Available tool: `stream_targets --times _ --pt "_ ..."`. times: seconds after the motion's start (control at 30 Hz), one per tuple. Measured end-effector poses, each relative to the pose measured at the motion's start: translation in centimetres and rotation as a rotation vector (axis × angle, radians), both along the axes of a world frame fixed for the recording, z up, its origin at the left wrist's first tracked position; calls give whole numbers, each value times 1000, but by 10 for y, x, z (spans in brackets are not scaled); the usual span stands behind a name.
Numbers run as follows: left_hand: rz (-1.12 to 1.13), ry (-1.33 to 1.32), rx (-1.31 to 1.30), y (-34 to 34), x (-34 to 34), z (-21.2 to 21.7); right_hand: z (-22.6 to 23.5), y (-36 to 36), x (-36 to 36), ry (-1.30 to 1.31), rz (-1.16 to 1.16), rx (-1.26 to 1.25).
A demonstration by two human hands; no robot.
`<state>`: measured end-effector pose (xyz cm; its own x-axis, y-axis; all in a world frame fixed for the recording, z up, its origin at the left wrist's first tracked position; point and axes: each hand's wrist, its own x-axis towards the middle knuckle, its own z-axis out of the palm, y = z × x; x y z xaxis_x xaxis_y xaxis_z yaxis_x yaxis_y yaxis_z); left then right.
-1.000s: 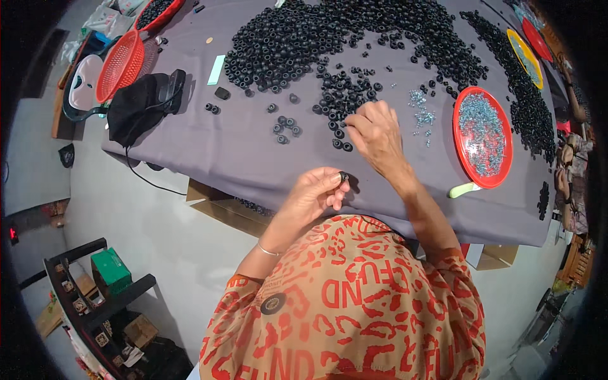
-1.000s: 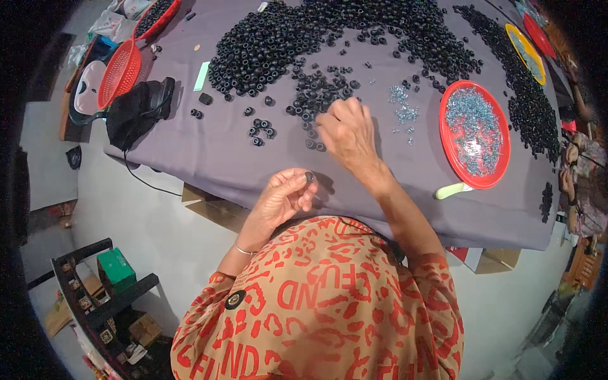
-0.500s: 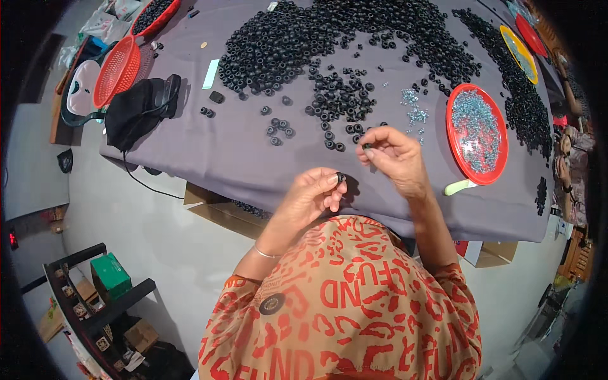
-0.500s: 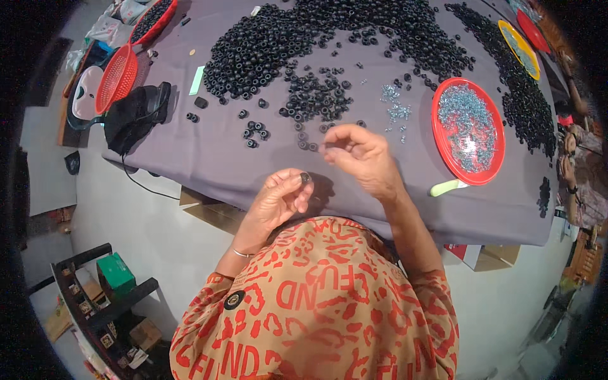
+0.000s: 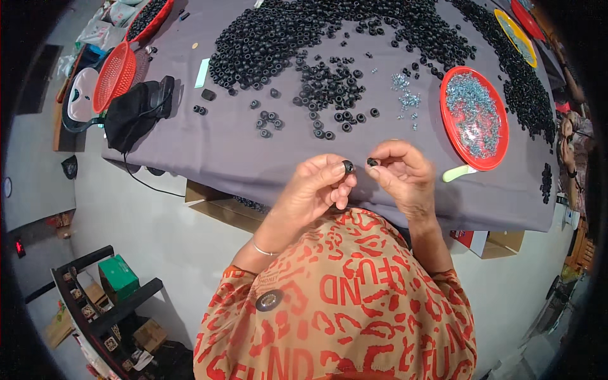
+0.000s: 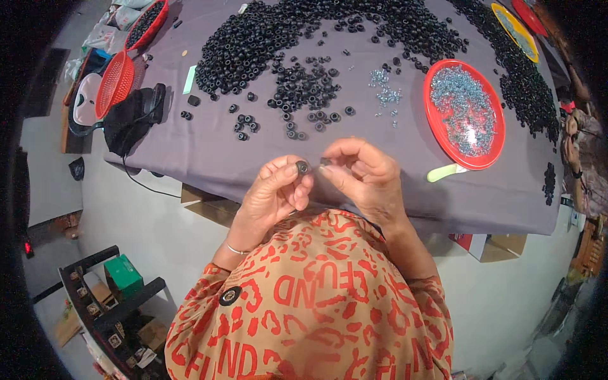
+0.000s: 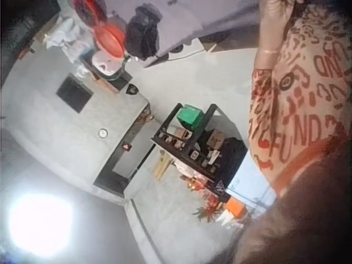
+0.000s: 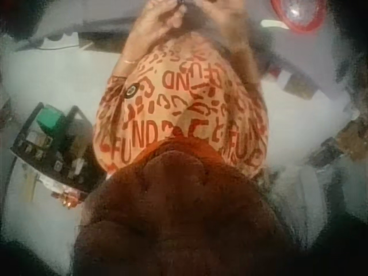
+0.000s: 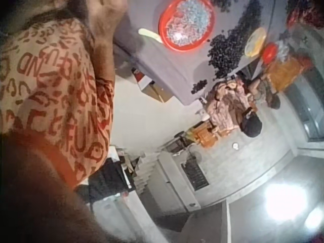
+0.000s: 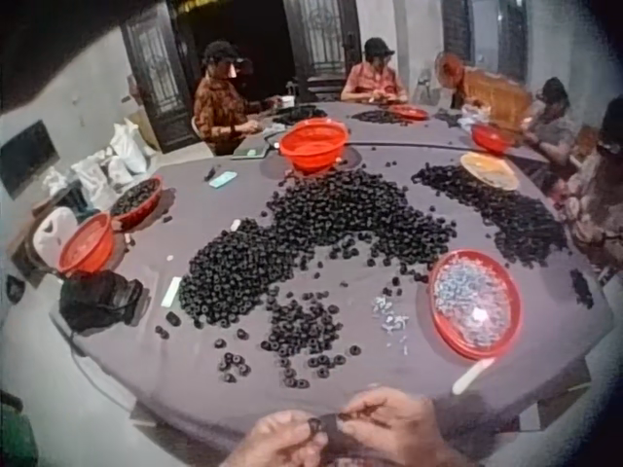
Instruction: The person repeatedly assembles small components by picking up rubber pieces and small metal pins by hand and inserting the pins into the rubber pieces.
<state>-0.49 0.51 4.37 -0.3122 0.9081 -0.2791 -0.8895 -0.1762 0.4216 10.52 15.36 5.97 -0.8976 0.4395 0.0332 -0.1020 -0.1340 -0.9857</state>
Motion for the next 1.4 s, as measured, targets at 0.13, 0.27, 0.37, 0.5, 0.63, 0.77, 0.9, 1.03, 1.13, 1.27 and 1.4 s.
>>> stream_targets --times 0.13,0.27,0.37,0.5,0.63,0.77,0.9,1.03,1.13,1.27,1.4 --pt "0 -17 -1 3 5 -1 1 -7 4 56 -84 22" --pt "-13 -19 16 5 7 1 -4 -3 8 209 -75 201" --pt "-15 -38 11 6 8 4 -2 -5 11 158 -126 272" --pt "-33 -30 53 6 10 1 8 -4 9 187 -149 506" --pt "-17 -53 36 4 11 3 12 -7 3 238 -182 695" --pt "-9 -38 41 3 12 0 7 -9 0 301 -196 786" --pt "11 36 41 1 13 -3 12 -10 -1 256 -169 827" --pt "6 107 27 -2 13 5 12 -11 -1 261 -135 842" --pt "18 169 -41 -5 12 9 11 -12 0 247 -108 848" --pt "7 272 -119 -8 9 17 12 -13 1 246 -78 843" --pt "6 363 -173 -10 6 19 9 -13 -1 310 -89 851"
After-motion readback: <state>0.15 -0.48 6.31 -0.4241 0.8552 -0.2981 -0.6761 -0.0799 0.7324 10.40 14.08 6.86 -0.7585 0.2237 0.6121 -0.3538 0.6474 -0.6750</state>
